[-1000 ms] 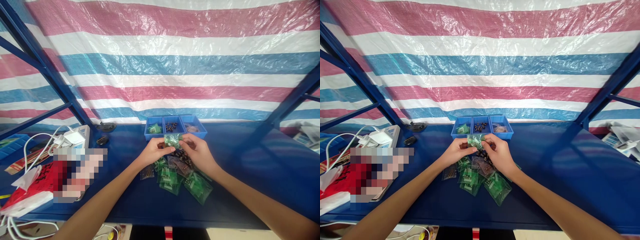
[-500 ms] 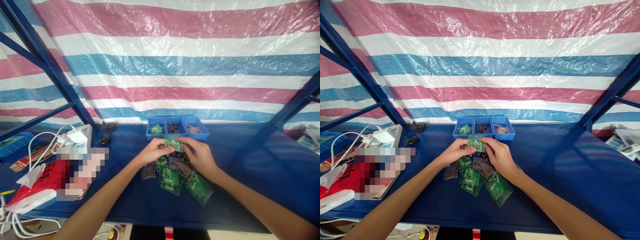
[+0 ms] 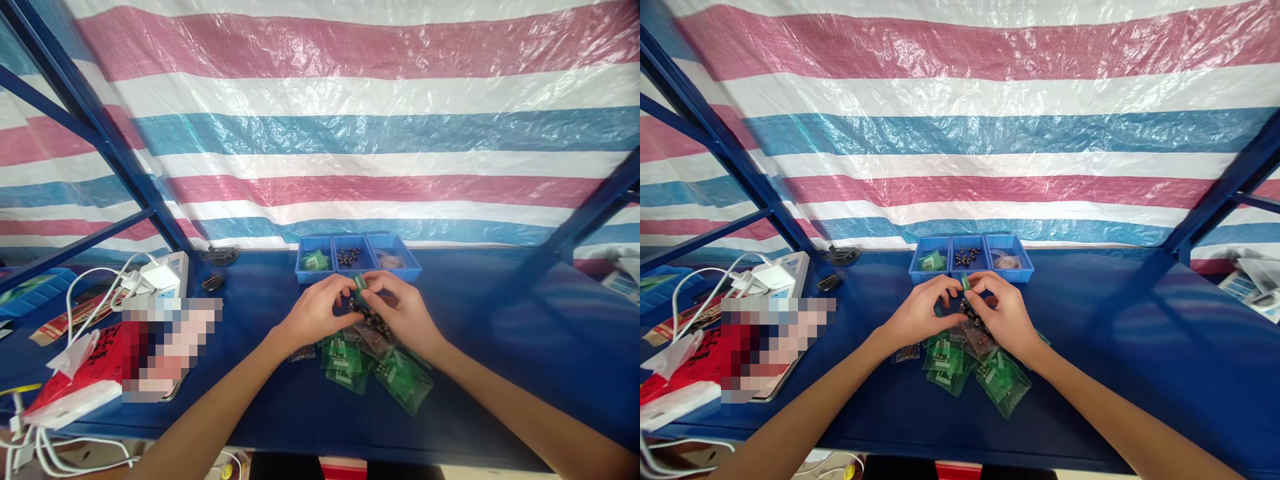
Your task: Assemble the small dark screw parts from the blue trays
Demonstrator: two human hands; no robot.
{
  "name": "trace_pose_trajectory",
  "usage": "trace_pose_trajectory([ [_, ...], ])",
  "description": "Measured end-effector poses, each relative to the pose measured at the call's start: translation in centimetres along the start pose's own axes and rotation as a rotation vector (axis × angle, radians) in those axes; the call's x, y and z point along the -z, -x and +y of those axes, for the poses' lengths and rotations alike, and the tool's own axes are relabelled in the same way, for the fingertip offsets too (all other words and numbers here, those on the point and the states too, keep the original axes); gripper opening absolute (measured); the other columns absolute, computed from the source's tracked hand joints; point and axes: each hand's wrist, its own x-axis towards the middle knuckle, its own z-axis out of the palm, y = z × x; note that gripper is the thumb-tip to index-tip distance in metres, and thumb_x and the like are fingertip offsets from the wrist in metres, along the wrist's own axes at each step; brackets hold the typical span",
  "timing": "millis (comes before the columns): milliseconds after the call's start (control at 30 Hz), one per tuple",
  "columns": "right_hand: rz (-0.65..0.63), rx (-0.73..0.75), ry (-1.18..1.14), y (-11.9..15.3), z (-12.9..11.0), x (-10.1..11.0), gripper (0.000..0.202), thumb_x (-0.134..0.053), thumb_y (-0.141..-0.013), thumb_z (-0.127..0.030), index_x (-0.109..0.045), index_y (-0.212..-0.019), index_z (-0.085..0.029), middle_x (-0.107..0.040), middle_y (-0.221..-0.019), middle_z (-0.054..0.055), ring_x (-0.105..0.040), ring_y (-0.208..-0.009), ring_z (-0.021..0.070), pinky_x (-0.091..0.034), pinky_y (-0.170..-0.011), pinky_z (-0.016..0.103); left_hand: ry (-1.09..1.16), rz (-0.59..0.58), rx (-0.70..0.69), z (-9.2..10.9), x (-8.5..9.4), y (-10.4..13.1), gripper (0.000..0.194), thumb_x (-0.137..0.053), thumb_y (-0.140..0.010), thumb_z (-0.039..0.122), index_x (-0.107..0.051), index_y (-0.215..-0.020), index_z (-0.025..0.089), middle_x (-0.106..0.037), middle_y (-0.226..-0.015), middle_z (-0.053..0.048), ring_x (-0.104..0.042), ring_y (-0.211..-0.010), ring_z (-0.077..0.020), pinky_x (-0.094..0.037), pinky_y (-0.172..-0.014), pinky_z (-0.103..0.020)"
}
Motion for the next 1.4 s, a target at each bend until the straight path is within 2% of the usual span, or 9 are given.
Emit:
trace_pose_trajectory([
  [233,-0.090,-0.005,-0.063,0.4,0.0,-0.2,0.020,-0.064,-0.094,-0.040,-0.070,-0.084,-0.024,-0.055,-0.149,0.009,-0.051,-0.138,0.0353,-0.060,-0.087,0.042,-0.229,0.046,-0.072,-0.1,-2.1,0.5,0.026,-0.055,-0.099,0.028,-0.056,-0.124,0.021,-0.068,-0.111,-0.009,-0.067,-0.098,-0.0249,-0.052,-0.081,-0.035],
  [367,-0.087,0.042,0.068,0.3,0.3,-0.3,0.026,-0.057,-0.098,-0.041,-0.073,-0.112,-0.028,-0.062,-0.140,0.010,-0.059,-0.128,0.0335,-0.061,-0.087,0.044,-0.250,0.102,-0.057,-1.0,-1.8,0.5,0.029,-0.046,-0.101,0.023,-0.055,-0.128,0.022,-0.069,-0.118,-0.010,-0.066,-0.108,-0.0267,-0.053,-0.088,-0.037],
  [500,-0.059,0.100,0.228,0.3,0.4,-0.3,0.041,-0.051,-0.101,-0.039,-0.057,-0.140,-0.031,-0.059,-0.144,0.009,-0.069,-0.105,0.0274,-0.062,-0.073,0.039,-0.206,0.288,0.109,-1.7,0.2,-0.1,0.039,-0.052,-0.099,0.027,-0.046,-0.137,0.024,-0.068,-0.112,-0.008,-0.068,-0.098,-0.0253,-0.053,-0.081,-0.034],
  [633,-0.103,0.112,0.410,0.2,1.1,-0.3,0.034,-0.048,-0.102,-0.037,-0.060,-0.133,-0.028,-0.064,-0.133,0.010,-0.065,-0.110,0.0295,-0.059,-0.083,0.043,-0.255,0.360,0.208,-3.2,2.1,-0.9,0.044,-0.051,-0.099,0.029,-0.045,-0.142,0.023,-0.066,-0.099,-0.007,-0.067,-0.091,-0.0258,-0.052,-0.083,-0.037],
  [800,-0.135,0.146,0.577,0.0,2.4,-0.4,0.028,-0.048,-0.101,-0.032,-0.064,-0.124,-0.025,-0.067,-0.120,0.011,-0.061,-0.113,0.0313,-0.054,-0.089,0.046,-0.443,0.426,0.189,-6.2,2.5,-1.3,0.054,-0.051,-0.098,0.029,-0.043,-0.151,0.020,-0.048,-0.144,-0.017,-0.051,-0.127,-0.0339,-0.044,-0.106,-0.050],
  [867,-0.152,0.163,0.595,-0.1,2.6,-0.3,0.026,-0.048,-0.101,-0.030,-0.065,-0.120,-0.024,-0.067,-0.117,0.011,-0.061,-0.110,0.0310,-0.054,-0.088,0.047,-0.476,0.454,0.205,-6.8,2.5,-1.1,0.050,-0.053,-0.098,0.031,-0.049,-0.147,0.021,-0.046,-0.144,-0.016,-0.050,-0.128,-0.0330,-0.043,-0.109,-0.050],
  [1033,-0.213,0.185,0.611,-0.2,2.5,-0.1,0.025,-0.047,-0.101,-0.027,-0.071,-0.108,-0.022,-0.068,-0.114,0.012,-0.060,-0.104,0.0306,-0.054,-0.087,0.049,-0.494,0.320,0.169,-6.3,2.5,-0.6,0.031,-0.047,-0.102,0.033,-0.074,-0.111,0.022,-0.065,-0.113,-0.010,-0.059,-0.111,-0.0280,-0.047,-0.100,-0.044],
  [1200,-0.276,0.206,0.649,-0.2,2.8,-0.1,0.029,-0.046,-0.102,-0.026,-0.074,-0.105,-0.019,-0.068,-0.114,0.013,-0.060,-0.103,0.0310,-0.052,-0.091,0.054,-0.576,0.216,0.139,-5.7,1.8,-0.5,0.037,-0.041,-0.105,0.042,-0.068,-0.123,0.023,-0.070,-0.124,-0.009,-0.050,-0.133,-0.0319,-0.037,-0.110,-0.052],
  [1400,-0.271,0.209,0.631,-0.2,3.1,-0.2,0.028,-0.047,-0.102,-0.026,-0.074,-0.106,-0.020,-0.069,-0.111,0.012,-0.062,-0.102,0.0301,-0.052,-0.092,0.053,-0.658,0.199,0.140,-5.3,1.7,-0.2,0.040,-0.034,-0.107,0.034,-0.063,-0.131,0.019,-0.056,-0.145,-0.014,-0.040,-0.144,-0.0342,-0.035,-0.112,-0.055],
])
